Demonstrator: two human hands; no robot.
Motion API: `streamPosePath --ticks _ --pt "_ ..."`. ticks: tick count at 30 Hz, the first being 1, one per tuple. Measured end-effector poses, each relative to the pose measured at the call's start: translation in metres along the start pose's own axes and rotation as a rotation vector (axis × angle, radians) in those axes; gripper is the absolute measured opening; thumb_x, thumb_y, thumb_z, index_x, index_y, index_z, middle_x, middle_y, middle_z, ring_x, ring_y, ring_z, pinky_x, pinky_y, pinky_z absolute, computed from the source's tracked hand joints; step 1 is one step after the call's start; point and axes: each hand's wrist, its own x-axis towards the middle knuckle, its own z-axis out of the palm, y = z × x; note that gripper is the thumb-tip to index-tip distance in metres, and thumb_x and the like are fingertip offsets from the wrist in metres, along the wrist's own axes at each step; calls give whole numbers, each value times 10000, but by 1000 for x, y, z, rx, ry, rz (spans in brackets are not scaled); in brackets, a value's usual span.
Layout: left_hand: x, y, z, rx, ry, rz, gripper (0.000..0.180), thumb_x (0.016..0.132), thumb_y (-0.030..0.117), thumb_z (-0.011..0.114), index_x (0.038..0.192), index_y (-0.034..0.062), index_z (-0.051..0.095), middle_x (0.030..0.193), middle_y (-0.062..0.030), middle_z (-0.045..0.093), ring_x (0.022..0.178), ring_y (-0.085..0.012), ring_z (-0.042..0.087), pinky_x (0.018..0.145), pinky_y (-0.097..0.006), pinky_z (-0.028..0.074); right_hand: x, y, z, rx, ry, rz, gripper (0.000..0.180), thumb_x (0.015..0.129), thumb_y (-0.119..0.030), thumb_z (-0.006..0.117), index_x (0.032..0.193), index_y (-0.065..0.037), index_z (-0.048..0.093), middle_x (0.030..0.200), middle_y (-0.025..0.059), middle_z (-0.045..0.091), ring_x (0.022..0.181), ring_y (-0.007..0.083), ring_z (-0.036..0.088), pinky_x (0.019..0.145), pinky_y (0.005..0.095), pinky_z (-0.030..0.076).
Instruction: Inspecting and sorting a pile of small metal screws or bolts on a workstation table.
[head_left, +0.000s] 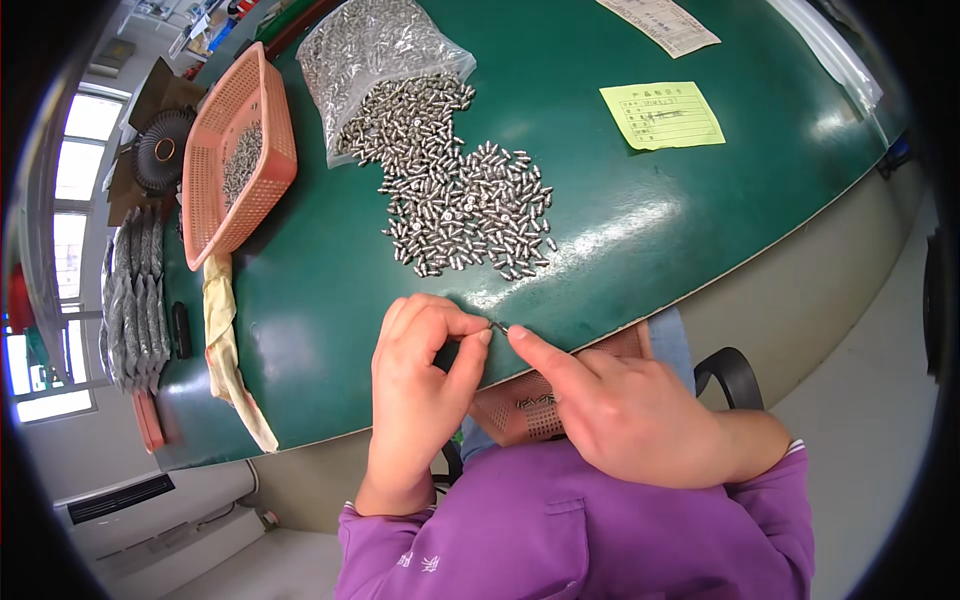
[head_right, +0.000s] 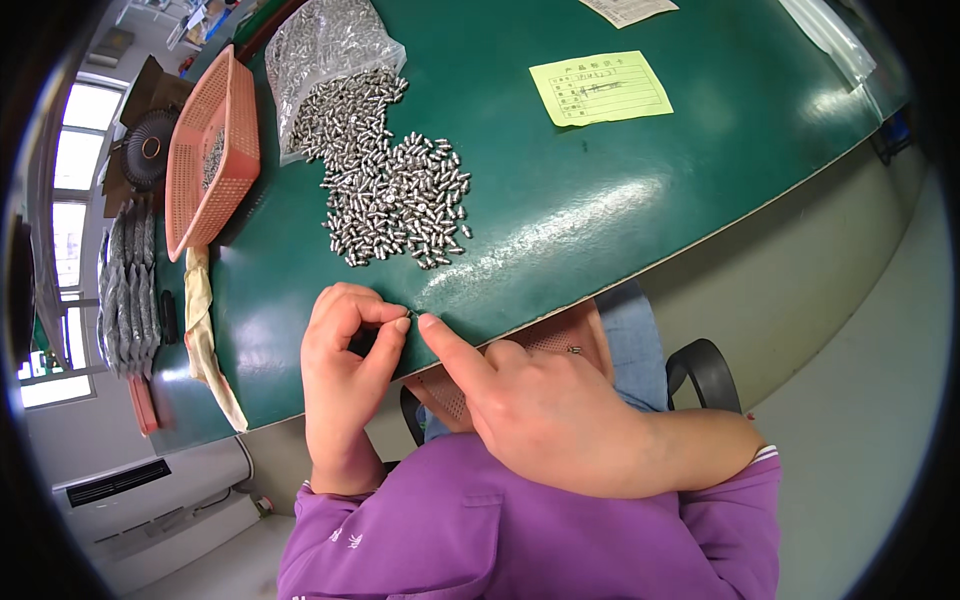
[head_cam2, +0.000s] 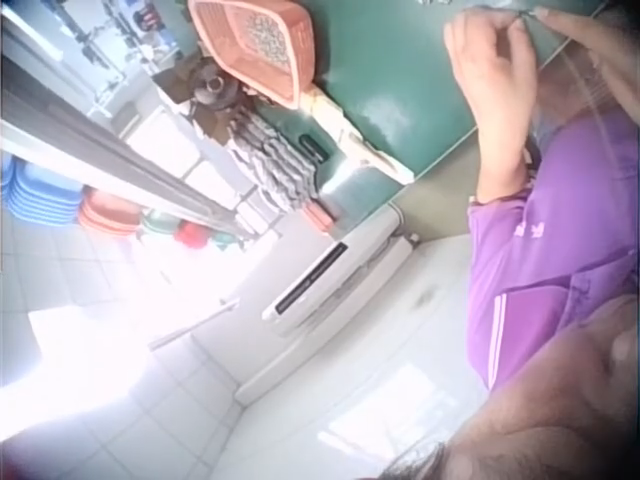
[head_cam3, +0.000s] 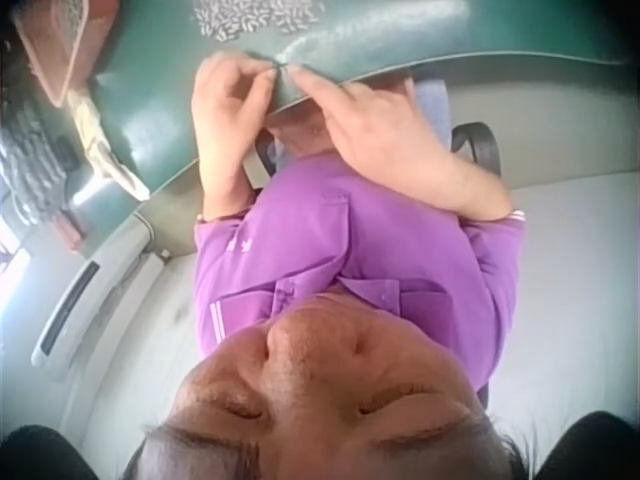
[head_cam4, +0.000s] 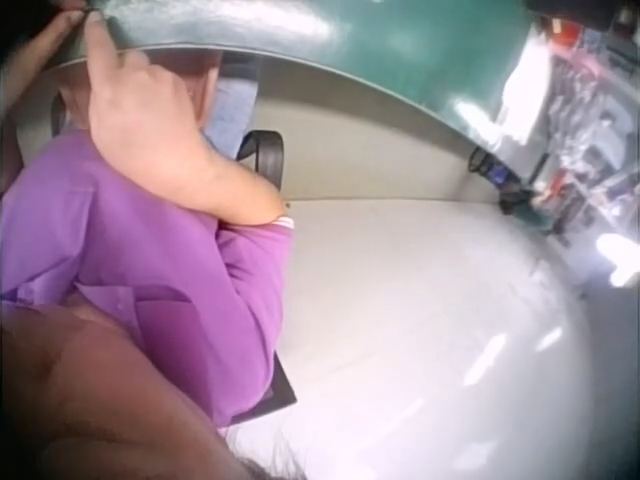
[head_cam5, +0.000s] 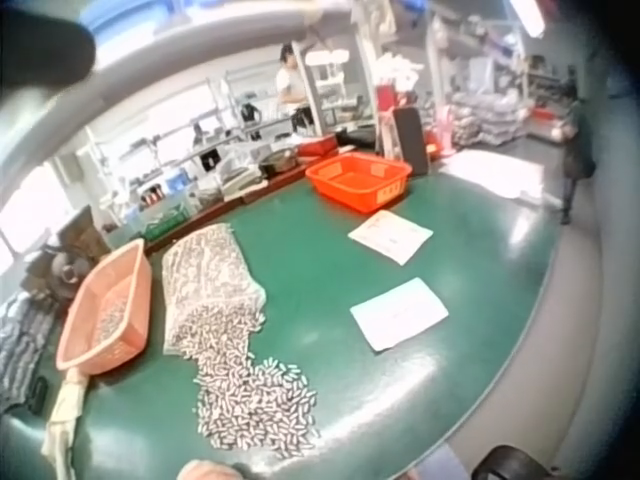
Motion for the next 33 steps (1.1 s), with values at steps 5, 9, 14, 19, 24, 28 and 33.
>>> streamPosePath --ticks 5,9,14,19,24,28,33 --pt "0 1 -1 3 -10 -3 123 776 -27 753 837 33 664 852 -78 640 835 -272 595 742 -371 491 2 -6 -6 -21 -66 62 624 867 -19 629 1480 -50 512 1000 140 661 793 308 675 666 412 567" --pt "0 -1 -2 -12 -5 -4 123 776 -28 752 838 33 665 854 -79 642 842 -276 599 752 -376 495 5 -5 -8 -32 -72 2 726 835 -52 624 1524 28 409 824 197 627 648 330 676 554 429 559" --pt "-9 4 -11 -62 -148 115 141 782 -10 759 900 40 701 896 -89 667 884 -286 631 800 -386 513 -3 5 -1 69 9 49 681 884 -59 612 1530 -3 403 905 191 678 772 343 703 712 454 573" --pt "1 -4 -14 132 71 65 154 812 -14 731 954 38 702 943 -119 682 941 -317 645 841 -406 515 -7 8 -2 112 126 78 611 944 -76 598 1523 -22 411 1015 184 711 859 355 708 958 482 498" --pt "18 -22 -12 203 188 -75 159 844 -16 712 994 29 691 974 -122 657 930 -304 641 834 -403 522 -9 9 -2 175 110 94 580 962 -85 593 1514 -27 422 1026 181 712 887 360 705 1038 523 442" --pt "18 -24 -12 205 168 -121 99 843 -4 729 925 15 677 911 -104 645 869 -281 638 793 -389 527 -10 9 -5 68 101 69 580 960 -89 601 1511 -28 430 1011 175 705 892 363 699 995 489 482" --pt "4 -11 -12 48 82 -163 123 799 -3 768 855 13 660 858 -95 633 821 -260 617 742 -369 519 -8 7 -6 56 101 51 591 945 -71 606 1510 -30 438 1003 162 681 840 352 695 855 453 549"
